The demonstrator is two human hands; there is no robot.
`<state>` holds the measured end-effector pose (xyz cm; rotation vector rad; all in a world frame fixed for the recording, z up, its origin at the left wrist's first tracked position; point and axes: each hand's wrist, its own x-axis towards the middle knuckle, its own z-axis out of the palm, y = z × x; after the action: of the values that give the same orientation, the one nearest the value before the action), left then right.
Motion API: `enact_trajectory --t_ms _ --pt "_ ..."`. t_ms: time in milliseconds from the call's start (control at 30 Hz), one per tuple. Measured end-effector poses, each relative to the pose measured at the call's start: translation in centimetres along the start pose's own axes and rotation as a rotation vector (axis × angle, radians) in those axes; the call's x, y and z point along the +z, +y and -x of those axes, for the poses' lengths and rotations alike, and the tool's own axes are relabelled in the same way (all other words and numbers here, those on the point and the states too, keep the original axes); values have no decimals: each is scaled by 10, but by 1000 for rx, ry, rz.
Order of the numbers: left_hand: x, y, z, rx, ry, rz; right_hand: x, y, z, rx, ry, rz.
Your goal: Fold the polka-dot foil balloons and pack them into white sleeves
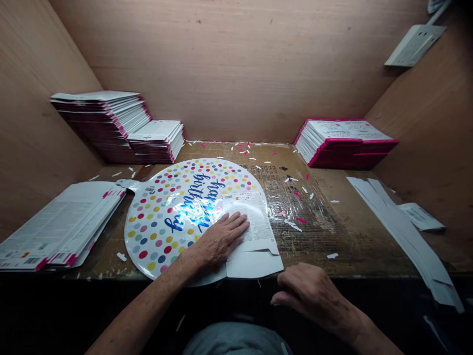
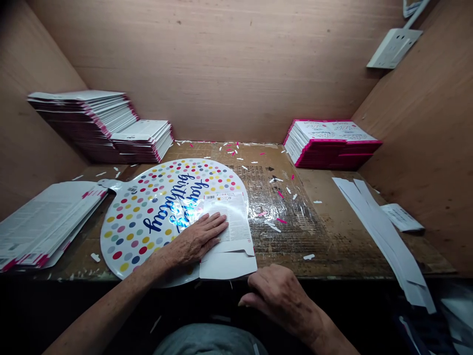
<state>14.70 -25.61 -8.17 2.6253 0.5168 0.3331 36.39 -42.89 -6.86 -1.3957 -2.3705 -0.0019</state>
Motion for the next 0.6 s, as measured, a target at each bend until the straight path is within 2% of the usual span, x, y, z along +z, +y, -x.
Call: enact_trajectory --t_ms 100,200,367,500,600 --pt "-1 7 5 -6 121 16 14 -4 4 -6 195 99" --pt "3 21 22 -17 249 21 36 -4 -1 -61 207 163" --pt "15 37 57 33 147 32 51 -1 2 -86 227 169" --pt "22 42 67 -28 192 45 47 -1 2 -114 296 115" --pt "23 49 62 -85 241 42 40 -3 -9 9 295 -47"
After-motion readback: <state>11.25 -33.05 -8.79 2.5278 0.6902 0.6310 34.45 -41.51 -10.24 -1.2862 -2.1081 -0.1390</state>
